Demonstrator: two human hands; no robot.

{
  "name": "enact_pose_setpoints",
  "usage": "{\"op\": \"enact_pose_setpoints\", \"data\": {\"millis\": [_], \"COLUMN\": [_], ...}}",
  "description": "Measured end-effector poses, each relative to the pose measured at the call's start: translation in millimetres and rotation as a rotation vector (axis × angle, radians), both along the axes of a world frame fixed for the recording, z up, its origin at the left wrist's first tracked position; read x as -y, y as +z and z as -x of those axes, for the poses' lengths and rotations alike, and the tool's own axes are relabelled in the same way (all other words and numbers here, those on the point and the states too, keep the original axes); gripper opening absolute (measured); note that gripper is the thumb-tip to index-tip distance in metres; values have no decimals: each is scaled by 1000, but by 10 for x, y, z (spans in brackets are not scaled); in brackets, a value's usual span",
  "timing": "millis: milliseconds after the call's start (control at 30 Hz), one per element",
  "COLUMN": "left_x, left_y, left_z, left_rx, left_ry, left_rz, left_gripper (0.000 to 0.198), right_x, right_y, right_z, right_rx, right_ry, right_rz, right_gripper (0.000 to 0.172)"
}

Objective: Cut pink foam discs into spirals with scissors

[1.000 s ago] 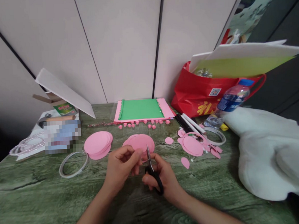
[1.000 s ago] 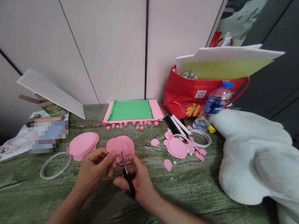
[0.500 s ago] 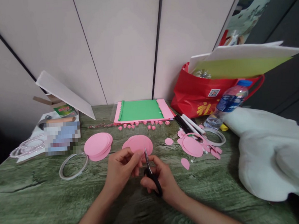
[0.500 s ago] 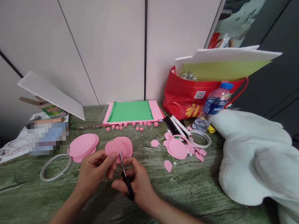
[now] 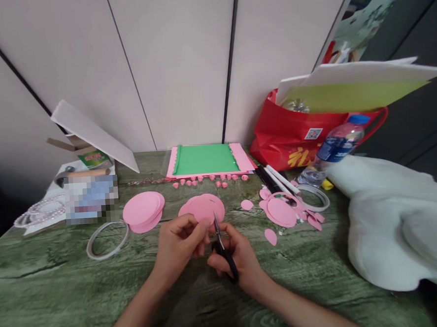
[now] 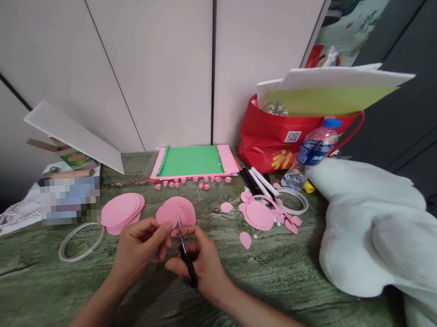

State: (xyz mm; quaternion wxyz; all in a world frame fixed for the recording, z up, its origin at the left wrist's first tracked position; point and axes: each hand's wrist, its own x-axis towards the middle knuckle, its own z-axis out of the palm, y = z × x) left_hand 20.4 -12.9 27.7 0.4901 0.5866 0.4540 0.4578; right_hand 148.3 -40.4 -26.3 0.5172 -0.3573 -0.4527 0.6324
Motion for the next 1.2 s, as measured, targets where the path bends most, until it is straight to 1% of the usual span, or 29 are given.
{"op": "enact_pose_setpoints", "data": {"millis": [333, 500, 767, 1000, 1200], "left_x": [-25, -21, 2, -9, -3], "left_y": [3, 7, 4, 16, 20], "left_z": [14, 9, -24, 1, 0], "left_rx": [17, 61, -84, -85, -60], "left_ry": [14, 42, 43, 6, 14], "left_rz": [-19, -35, -45, -34, -39], "left_gripper": [25, 22, 29, 28, 26], "right_x": [-9, 1, 7, -4, -12], "right_y": [-41, -17, 3, 9, 0], "right_z": [-10, -4, 1, 7, 6], "right_rx": [54, 70, 63, 38, 42], "right_ry": [7, 6, 24, 0, 9], "right_rz": [26, 23, 7, 9, 8], "right_gripper": [45, 44, 41, 44, 44]}}
